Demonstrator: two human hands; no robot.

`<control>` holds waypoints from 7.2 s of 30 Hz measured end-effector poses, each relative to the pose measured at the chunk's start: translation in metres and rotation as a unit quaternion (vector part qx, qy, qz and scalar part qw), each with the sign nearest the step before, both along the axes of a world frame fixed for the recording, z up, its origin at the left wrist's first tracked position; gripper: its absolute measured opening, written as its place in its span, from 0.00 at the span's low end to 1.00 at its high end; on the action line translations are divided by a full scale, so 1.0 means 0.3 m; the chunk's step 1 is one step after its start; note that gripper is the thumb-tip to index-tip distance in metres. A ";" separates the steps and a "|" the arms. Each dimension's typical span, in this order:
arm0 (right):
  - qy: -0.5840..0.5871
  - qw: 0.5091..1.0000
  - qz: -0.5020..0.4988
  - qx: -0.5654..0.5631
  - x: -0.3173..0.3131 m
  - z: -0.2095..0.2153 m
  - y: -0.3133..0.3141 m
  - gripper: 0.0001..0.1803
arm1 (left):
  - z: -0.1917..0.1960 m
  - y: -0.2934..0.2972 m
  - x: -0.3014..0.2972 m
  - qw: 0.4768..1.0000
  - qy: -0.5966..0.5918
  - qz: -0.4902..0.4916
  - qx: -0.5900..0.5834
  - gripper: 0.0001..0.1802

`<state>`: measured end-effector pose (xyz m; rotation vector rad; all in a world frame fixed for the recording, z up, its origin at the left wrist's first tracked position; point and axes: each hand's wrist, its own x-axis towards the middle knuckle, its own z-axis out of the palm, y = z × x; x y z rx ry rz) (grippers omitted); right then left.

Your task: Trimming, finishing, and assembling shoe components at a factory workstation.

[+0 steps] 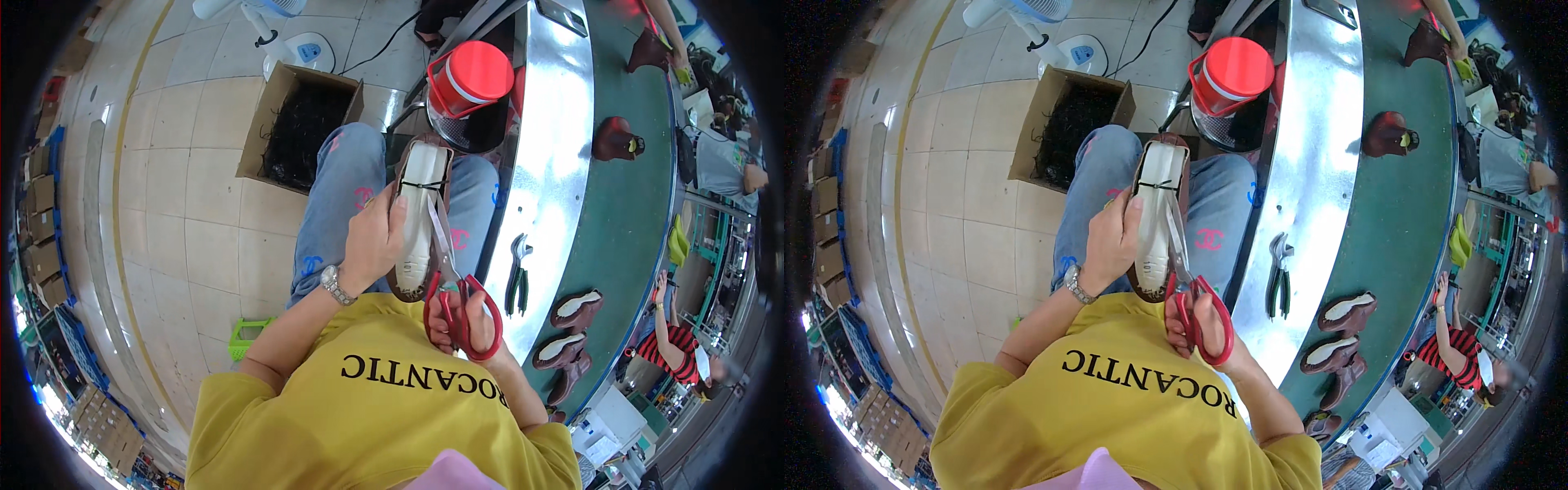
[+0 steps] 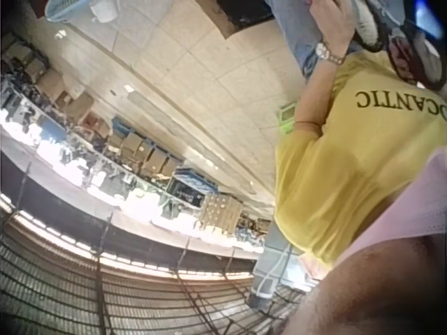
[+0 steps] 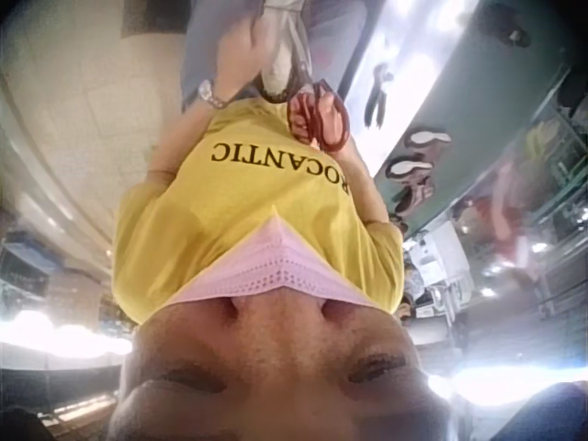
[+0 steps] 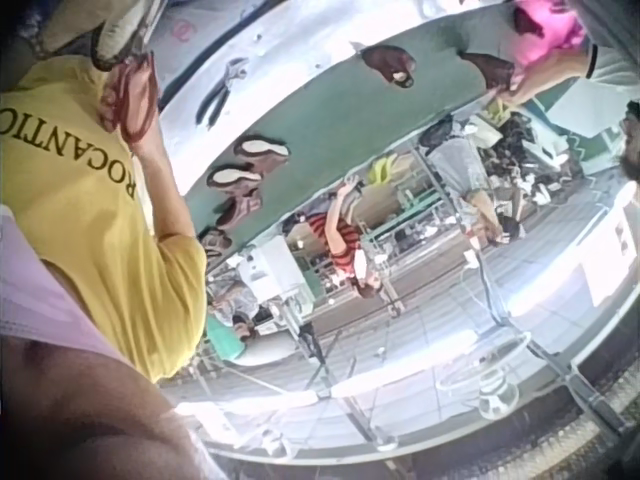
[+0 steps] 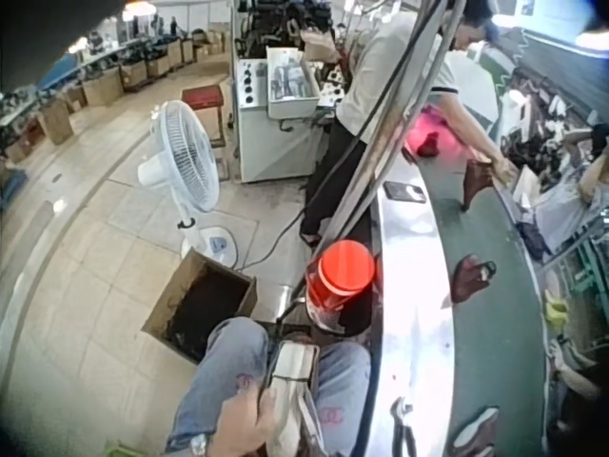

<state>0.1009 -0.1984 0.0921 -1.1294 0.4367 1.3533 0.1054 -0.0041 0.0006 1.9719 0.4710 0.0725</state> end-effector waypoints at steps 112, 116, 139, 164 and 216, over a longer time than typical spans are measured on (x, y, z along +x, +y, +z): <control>-0.750 0.440 0.477 -0.129 0.488 0.036 0.237 0.40 | -0.063 0.184 0.120 0.749 0.165 -0.122 -0.630 0.38; -0.722 0.501 0.460 -0.126 0.462 -0.038 0.193 0.41 | -0.065 0.174 0.109 0.765 0.144 -0.150 -0.610 0.38; -0.734 0.485 0.467 -0.085 0.348 0.040 0.217 0.40 | -0.053 0.130 -0.052 0.816 0.088 -0.090 -0.564 0.42; -0.764 0.427 0.480 -0.069 0.156 -0.009 0.169 0.45 | -0.057 0.150 -0.100 0.854 0.193 -0.185 -0.447 0.16; -0.338 0.919 0.032 -0.201 0.406 0.077 -0.233 0.36 | 0.013 -0.040 0.675 0.850 -0.134 -0.497 0.111 0.21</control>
